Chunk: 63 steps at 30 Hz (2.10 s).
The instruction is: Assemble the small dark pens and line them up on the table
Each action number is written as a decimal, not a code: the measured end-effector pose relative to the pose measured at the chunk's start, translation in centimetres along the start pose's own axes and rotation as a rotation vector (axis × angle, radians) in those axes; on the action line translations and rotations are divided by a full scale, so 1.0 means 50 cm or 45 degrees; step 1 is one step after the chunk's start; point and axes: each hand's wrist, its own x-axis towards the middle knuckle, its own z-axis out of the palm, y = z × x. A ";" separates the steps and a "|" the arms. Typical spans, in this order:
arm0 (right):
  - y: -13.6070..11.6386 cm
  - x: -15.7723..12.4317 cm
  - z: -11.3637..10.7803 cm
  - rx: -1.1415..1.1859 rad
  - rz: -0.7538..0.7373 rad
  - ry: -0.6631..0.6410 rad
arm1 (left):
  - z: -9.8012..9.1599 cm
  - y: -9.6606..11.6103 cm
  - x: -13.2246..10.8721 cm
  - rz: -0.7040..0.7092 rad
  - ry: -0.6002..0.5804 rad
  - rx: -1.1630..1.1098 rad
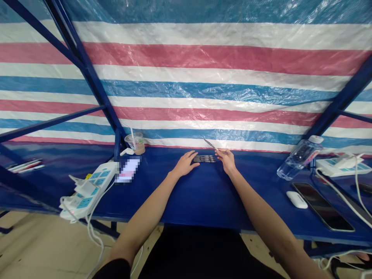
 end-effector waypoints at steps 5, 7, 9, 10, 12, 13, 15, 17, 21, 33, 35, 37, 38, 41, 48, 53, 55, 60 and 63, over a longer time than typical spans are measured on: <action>0.007 0.003 0.006 -0.118 -0.072 0.007 | 0.027 -0.001 0.006 0.067 -0.030 0.028; 0.009 0.003 0.007 -0.142 -0.083 -0.003 | 0.030 -0.001 0.009 0.074 -0.026 0.045; 0.011 0.003 0.007 -0.159 -0.087 -0.013 | 0.027 0.000 0.013 0.077 -0.016 0.057; 0.012 0.003 0.007 -0.163 -0.087 -0.019 | 0.024 0.001 0.015 0.078 -0.015 0.052; 0.013 0.004 0.005 -0.171 -0.086 -0.034 | 0.016 0.003 0.017 0.087 -0.034 0.023; 0.014 0.005 0.004 -0.181 -0.088 -0.044 | 0.011 0.004 0.017 0.095 -0.053 0.005; 0.014 0.006 0.001 -0.234 -0.115 -0.062 | 0.001 0.007 0.012 0.102 -0.093 -0.020; 0.014 0.009 -0.003 -0.336 -0.187 -0.072 | -0.011 0.011 0.001 0.103 -0.121 -0.039; 0.013 0.010 -0.007 -0.534 -0.296 -0.162 | -0.034 0.026 -0.028 0.182 -0.189 -0.143; 0.009 -0.018 0.005 -0.969 -0.414 -0.568 | -0.082 0.103 -0.054 0.285 -0.456 -0.421; 0.007 -0.021 0.006 -1.166 -0.516 -0.631 | -0.082 0.106 -0.056 0.291 -0.472 -0.401; 0.005 -0.025 0.008 -1.335 -0.594 -0.687 | -0.081 0.107 -0.058 0.294 -0.486 -0.366; 0.005 -0.027 0.009 -1.394 -0.617 -0.704 | -0.079 0.106 -0.058 0.292 -0.487 -0.348; 0.004 -0.032 0.012 -1.485 -0.645 -0.714 | -0.076 0.103 -0.057 0.286 -0.478 -0.302; 0.002 -0.039 0.017 -1.452 -0.739 -0.658 | -0.073 0.102 -0.054 0.350 -0.483 -0.275; -0.012 -0.049 0.024 -1.493 -0.881 -0.592 | -0.071 0.109 -0.057 0.336 -0.516 -0.276; -0.018 -0.054 0.028 -1.541 -0.927 -0.585 | -0.069 0.110 -0.058 0.317 -0.541 -0.252; -0.026 -0.060 0.034 -1.580 -0.981 -0.596 | -0.066 0.111 -0.059 0.345 -0.510 -0.243; -0.027 -0.062 0.035 -1.563 -0.988 -0.598 | -0.063 0.113 -0.061 0.365 -0.520 -0.258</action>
